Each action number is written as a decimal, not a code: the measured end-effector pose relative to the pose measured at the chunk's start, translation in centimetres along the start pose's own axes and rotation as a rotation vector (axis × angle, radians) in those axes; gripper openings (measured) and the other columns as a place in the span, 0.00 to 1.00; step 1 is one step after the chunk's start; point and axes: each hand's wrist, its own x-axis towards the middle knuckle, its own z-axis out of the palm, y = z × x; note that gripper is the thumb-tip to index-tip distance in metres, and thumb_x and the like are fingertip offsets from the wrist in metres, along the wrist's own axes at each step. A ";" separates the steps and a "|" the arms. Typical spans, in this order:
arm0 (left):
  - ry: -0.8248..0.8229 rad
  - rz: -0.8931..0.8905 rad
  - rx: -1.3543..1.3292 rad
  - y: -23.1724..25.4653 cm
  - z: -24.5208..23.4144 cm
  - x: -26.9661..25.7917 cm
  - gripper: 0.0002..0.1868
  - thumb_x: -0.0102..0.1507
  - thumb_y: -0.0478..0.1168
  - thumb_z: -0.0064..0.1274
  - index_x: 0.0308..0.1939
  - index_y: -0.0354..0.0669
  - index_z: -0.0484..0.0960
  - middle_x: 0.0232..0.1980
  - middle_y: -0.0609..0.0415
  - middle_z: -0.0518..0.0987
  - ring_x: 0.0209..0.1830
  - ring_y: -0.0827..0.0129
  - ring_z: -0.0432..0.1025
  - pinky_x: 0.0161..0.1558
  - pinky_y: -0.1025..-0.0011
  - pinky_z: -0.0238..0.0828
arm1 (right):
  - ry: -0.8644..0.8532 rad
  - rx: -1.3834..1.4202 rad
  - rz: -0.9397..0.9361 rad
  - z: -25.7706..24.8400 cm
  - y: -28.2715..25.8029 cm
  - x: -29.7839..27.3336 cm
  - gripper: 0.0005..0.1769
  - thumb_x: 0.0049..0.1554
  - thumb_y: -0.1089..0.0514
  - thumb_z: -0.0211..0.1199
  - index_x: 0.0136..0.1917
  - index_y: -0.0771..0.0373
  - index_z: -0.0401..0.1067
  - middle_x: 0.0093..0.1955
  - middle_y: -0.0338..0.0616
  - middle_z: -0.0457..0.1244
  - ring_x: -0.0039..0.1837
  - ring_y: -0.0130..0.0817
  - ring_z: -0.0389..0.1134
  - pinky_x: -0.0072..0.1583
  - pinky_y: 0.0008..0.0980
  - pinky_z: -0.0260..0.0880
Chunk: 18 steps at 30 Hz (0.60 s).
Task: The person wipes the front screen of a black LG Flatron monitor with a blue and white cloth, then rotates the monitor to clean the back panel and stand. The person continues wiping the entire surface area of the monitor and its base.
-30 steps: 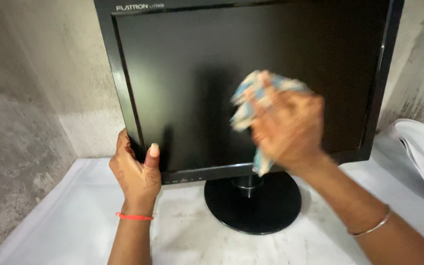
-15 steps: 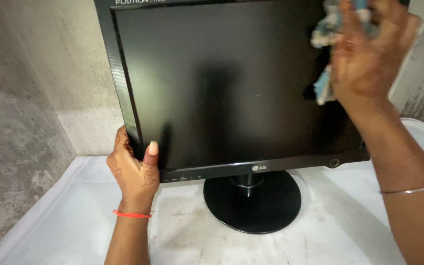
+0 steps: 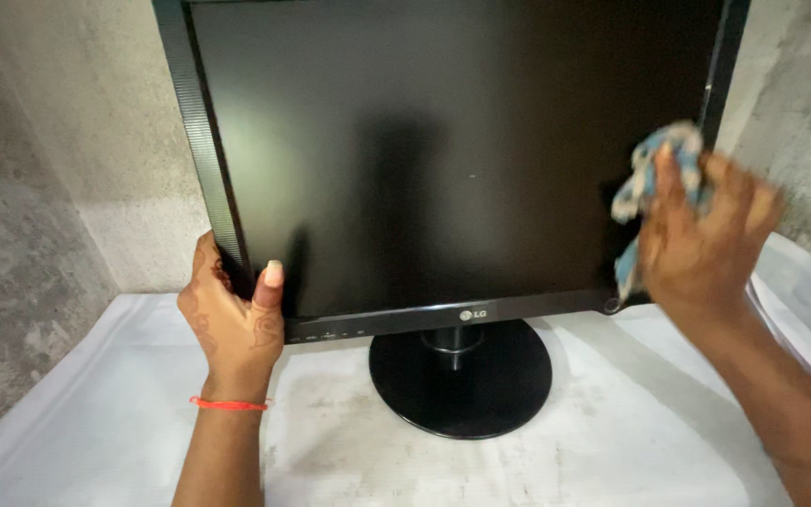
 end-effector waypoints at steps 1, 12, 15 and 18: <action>-0.001 -0.007 0.016 0.0 -0.1 0.1 0.46 0.64 0.75 0.48 0.57 0.32 0.76 0.43 0.49 0.81 0.41 0.65 0.76 0.48 0.69 0.73 | 0.009 -0.044 0.001 0.7 0.7 1.1 0.30 0.68 0.59 0.57 0.82 0.58 0.61 0.70 0.52 0.51 0.70 0.42 0.50 0.71 0.43 0.52; -0.015 -0.041 -0.070 0.1 0.0 0.0 0.49 0.60 0.77 0.49 0.59 0.32 0.75 0.42 0.49 0.82 0.40 0.68 0.76 0.46 0.70 0.74 | 0.288 0.018 0.064 0.7 -8.6 14.9 0.42 0.58 0.65 0.63 0.82 0.43 0.58 0.75 0.44 0.48 0.73 0.46 0.52 0.67 0.51 0.57; -0.011 -0.023 -0.111 0.2 0.0 0.1 0.50 0.61 0.78 0.49 0.61 0.31 0.74 0.44 0.49 0.82 0.43 0.68 0.77 0.48 0.70 0.75 | 0.276 0.253 -0.001 -0.7 -14.4 17.5 0.38 0.62 0.65 0.70 0.80 0.39 0.65 0.71 0.44 0.55 0.66 0.48 0.56 0.59 0.53 0.60; -0.004 -0.007 -0.116 0.2 0.0 0.1 0.52 0.61 0.79 0.49 0.62 0.30 0.74 0.46 0.48 0.82 0.46 0.67 0.78 0.50 0.70 0.76 | 0.384 0.264 -0.079 -2.2 -20.3 20.5 0.32 0.63 0.61 0.65 0.77 0.42 0.67 0.74 0.40 0.52 0.72 0.44 0.54 0.64 0.50 0.59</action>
